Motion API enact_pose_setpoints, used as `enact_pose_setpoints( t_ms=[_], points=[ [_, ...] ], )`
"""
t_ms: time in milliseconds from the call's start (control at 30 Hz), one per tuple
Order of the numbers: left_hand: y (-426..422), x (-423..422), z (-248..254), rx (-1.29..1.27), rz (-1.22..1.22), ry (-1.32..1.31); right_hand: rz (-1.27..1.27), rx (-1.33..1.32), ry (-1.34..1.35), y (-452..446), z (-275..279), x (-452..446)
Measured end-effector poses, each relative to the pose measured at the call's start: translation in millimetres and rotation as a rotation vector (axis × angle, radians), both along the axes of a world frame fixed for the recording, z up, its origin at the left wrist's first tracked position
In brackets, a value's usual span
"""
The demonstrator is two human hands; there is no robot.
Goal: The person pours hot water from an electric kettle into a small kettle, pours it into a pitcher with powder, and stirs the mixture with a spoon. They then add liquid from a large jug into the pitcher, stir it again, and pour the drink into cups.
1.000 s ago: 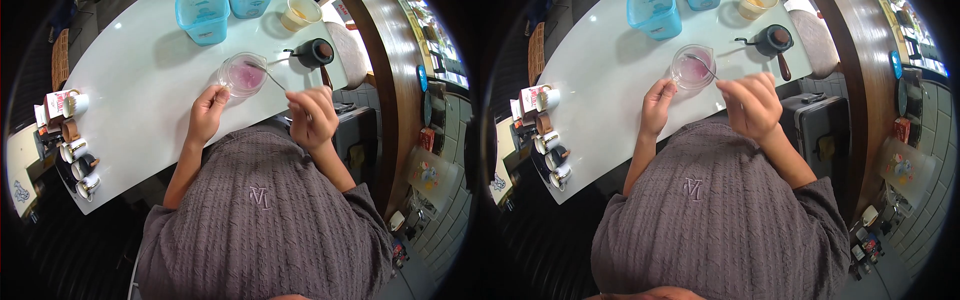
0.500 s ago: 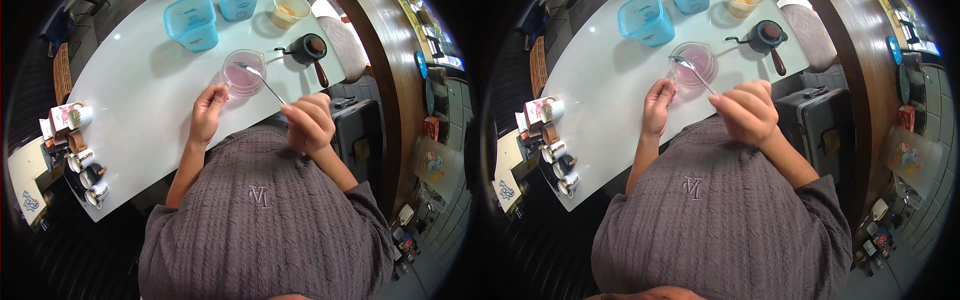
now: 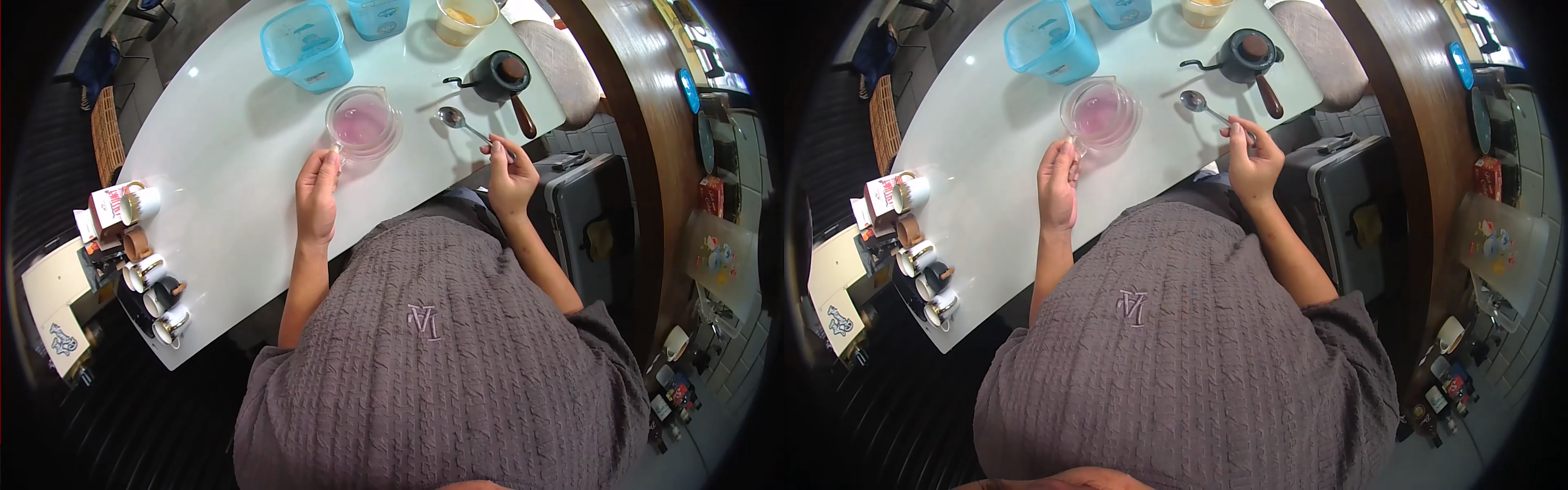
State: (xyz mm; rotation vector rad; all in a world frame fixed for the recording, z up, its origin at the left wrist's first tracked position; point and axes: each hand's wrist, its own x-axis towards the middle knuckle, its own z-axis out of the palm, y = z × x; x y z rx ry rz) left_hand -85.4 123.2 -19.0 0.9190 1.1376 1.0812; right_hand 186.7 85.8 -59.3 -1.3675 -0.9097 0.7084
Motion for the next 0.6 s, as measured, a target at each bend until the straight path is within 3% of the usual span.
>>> enact_pose_setpoints(
  t_ms=[133, 300, 467, 533, 600],
  points=[
    [-1.0, -8.7, -0.1, 0.029, 0.017, -0.026, 0.031, -0.064, -0.063, 10.2, -14.5, 1.8],
    [-4.9, -15.0, 2.1, 0.042, -0.009, 0.006, -0.021, -0.205, 0.084, 14.5, -15.7, -1.5],
    [-9.9, -22.3, 4.4, 0.043, -0.020, -0.009, -0.100, -0.128, 0.149, 16.2, -26.7, -1.1],
    [-10.8, -27.2, 3.9, 0.049, -0.041, -0.014, -0.126, -0.311, -0.282, 10.9, -42.2, 11.2],
    [-12.1, -31.8, 5.9, 0.033, -0.050, -0.013, -0.143, -0.351, -0.341, 9.8, -25.6, 3.4]
  ],
)
